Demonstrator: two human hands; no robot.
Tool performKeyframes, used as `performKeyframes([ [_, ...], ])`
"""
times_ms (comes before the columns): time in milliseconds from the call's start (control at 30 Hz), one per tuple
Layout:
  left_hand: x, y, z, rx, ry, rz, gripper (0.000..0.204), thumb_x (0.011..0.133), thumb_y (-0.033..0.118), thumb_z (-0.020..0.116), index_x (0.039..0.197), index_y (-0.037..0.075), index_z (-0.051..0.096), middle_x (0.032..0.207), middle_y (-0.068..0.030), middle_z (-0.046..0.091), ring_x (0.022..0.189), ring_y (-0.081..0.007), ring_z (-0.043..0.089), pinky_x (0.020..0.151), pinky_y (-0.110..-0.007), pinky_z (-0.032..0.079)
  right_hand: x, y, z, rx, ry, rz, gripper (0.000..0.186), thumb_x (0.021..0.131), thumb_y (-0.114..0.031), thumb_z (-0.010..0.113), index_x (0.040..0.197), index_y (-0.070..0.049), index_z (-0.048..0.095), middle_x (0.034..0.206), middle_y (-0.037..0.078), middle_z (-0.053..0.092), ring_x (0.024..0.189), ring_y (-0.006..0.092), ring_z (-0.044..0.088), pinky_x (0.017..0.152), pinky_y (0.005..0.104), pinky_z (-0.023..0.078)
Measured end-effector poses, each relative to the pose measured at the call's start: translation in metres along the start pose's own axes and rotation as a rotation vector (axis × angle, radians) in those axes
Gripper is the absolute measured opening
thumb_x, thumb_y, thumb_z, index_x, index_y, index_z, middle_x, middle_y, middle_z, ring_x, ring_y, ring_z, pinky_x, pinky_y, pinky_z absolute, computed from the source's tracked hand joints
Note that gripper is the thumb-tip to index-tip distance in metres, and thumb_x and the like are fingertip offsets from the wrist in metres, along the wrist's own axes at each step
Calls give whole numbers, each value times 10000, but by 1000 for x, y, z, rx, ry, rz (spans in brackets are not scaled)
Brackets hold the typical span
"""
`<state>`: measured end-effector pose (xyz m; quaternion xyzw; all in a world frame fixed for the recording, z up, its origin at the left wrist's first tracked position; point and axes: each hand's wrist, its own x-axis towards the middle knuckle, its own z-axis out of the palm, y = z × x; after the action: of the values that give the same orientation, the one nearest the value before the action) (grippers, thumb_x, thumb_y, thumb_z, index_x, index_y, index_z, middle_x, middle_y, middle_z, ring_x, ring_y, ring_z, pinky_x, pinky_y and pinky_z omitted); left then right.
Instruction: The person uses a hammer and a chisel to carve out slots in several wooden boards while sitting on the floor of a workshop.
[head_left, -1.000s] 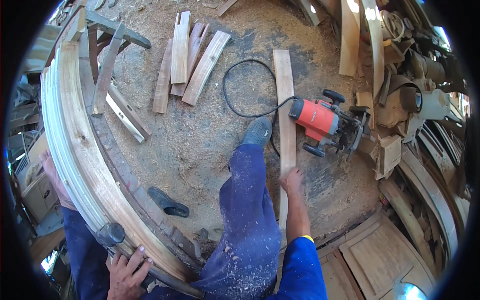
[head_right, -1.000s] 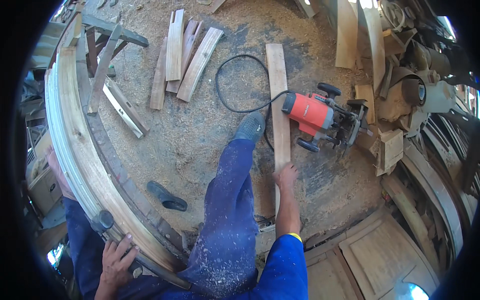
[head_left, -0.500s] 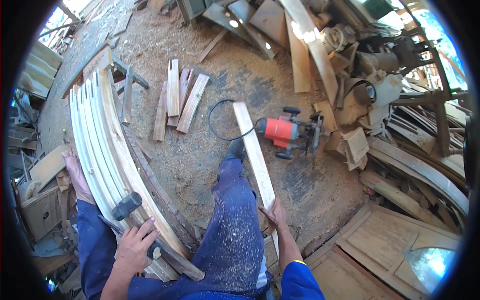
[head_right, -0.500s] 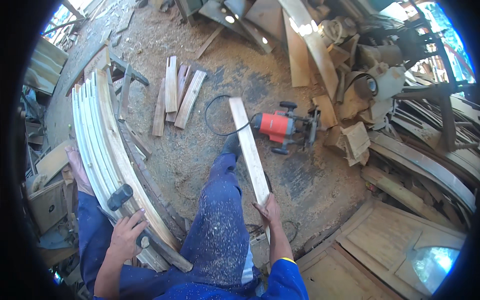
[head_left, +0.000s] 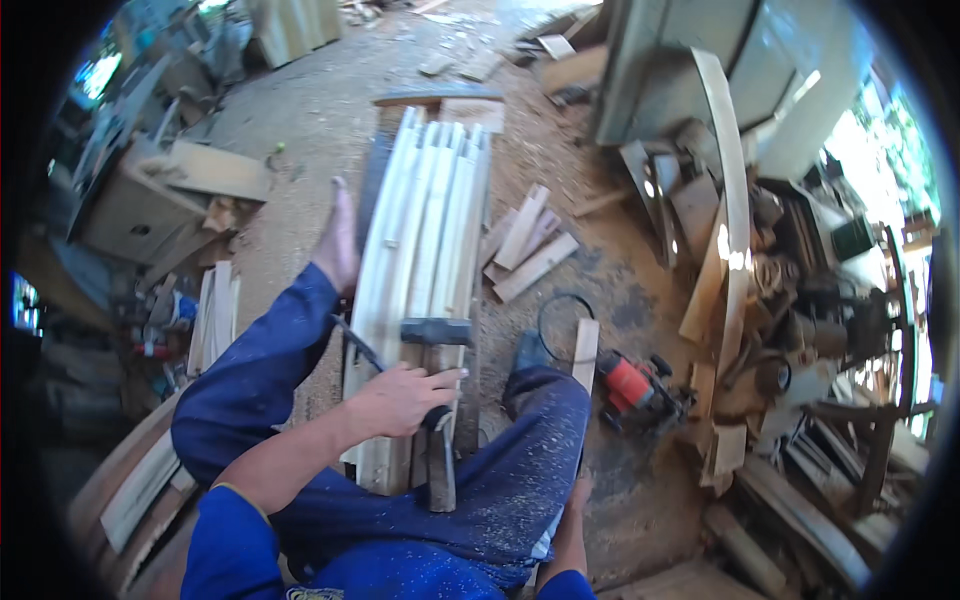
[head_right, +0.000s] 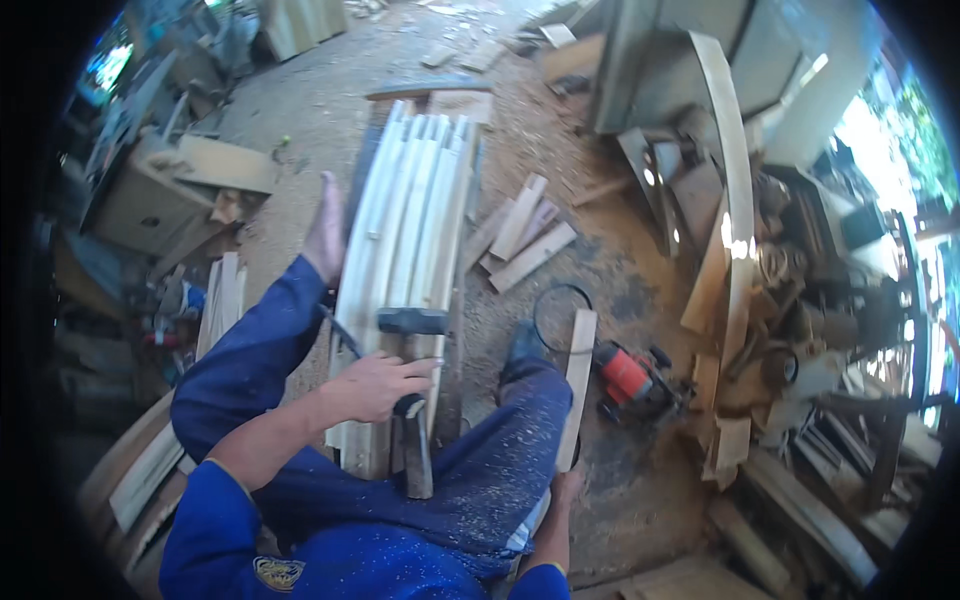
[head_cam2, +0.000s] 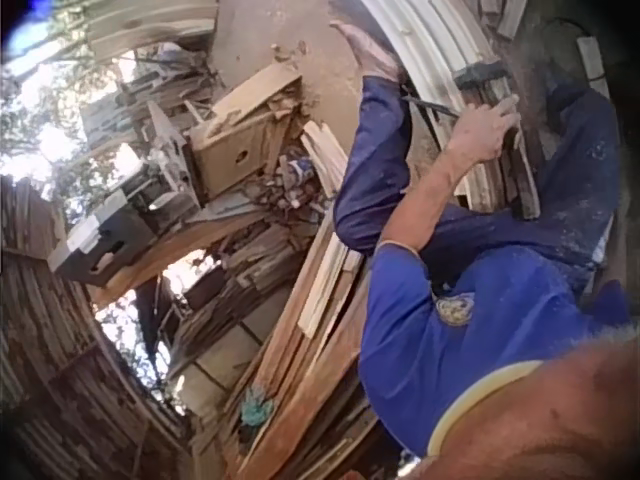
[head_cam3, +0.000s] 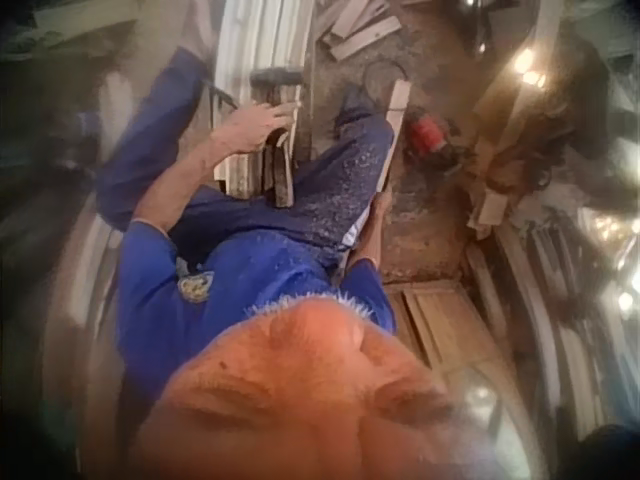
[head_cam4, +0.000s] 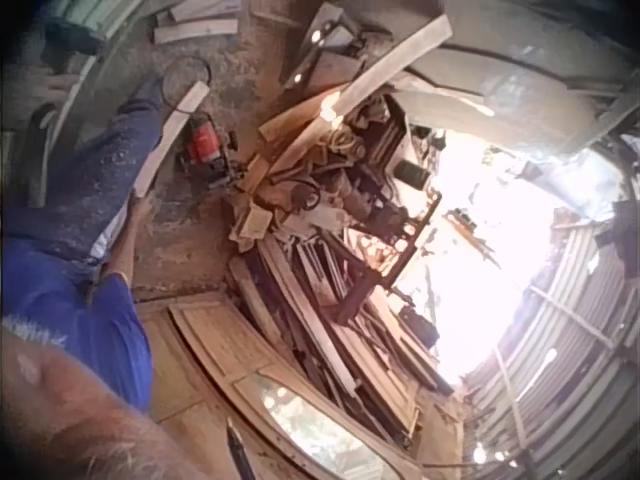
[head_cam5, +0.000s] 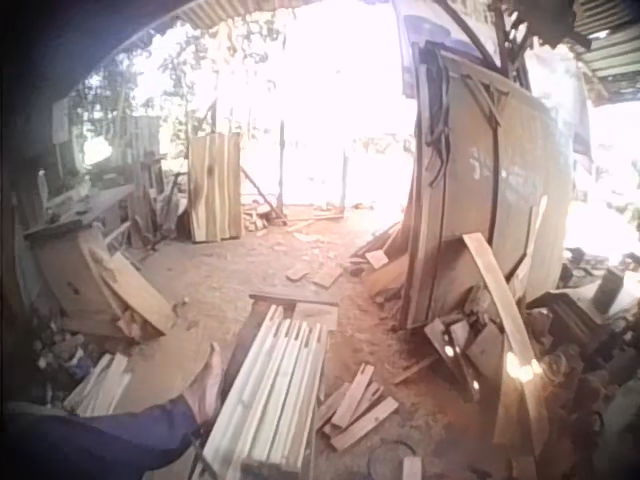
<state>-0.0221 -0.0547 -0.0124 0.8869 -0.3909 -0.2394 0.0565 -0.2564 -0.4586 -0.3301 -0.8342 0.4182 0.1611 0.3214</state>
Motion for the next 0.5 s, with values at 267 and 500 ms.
performKeyframes([
  [267, -31, 5, 18, -86, 249, -13, 477, 793, 84, 639, 1265, 123, 586, 1387, -65, 520, 1002, -254, 647, 847, -412, 490, -82, -296, -104, 398, -96, -772, 404, 898, -133, 658, 1271, 5, 582, 1077, 144, 672, 957, 197, 649, 858, 339, 520],
  [500, -112, 64, -25, 201, 472, 182, 96, 864, 185, 593, 953, 169, 628, 887, -11, 610, 922, -187, 609, 896, -392, 431, -162, -345, 15, -292, -123, -904, 630, 842, -248, 612, 1395, -67, 370, 1036, 251, 655, 987, 448, 643, 826, 543, 502],
])
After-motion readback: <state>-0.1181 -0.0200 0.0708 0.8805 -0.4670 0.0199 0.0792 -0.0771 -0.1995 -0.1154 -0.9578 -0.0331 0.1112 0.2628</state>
